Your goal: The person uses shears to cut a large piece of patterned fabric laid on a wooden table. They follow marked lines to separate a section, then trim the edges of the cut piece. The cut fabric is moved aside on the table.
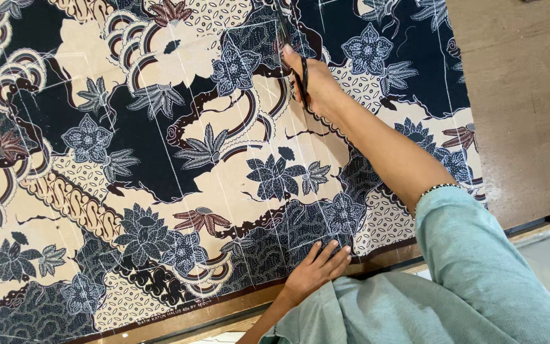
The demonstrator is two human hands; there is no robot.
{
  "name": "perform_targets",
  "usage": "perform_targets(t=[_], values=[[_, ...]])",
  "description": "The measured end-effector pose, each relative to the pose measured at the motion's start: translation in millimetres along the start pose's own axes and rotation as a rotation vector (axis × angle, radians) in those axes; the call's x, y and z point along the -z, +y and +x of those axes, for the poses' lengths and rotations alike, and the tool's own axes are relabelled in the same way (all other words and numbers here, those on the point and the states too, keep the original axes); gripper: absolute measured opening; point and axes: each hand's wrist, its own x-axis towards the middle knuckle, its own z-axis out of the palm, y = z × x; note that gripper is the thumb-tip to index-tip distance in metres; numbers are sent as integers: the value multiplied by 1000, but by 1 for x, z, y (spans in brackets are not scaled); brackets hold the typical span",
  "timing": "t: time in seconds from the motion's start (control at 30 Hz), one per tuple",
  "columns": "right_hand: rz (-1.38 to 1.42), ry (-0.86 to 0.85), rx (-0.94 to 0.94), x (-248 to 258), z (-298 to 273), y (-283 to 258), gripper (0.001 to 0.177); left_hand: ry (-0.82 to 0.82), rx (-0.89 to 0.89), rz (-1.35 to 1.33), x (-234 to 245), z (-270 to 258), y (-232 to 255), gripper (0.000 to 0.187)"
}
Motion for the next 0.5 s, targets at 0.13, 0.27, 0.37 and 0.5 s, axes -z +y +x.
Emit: perform_targets(t=[0.13, 0.27, 0.37, 0.5], values=[[7, -22, 80, 0, 8, 5, 50, 7, -3, 24, -4, 0, 0, 59], [45, -39, 104, -1, 11, 5, 49, 33, 5, 33, -8, -1, 1, 57], [12, -6, 88, -5, 21, -8, 52, 34, 13, 30, -10, -2, 1, 57], [-22, 51, 88, -12, 35, -23, 54, 8, 26, -16, -11, -3, 4, 57]])
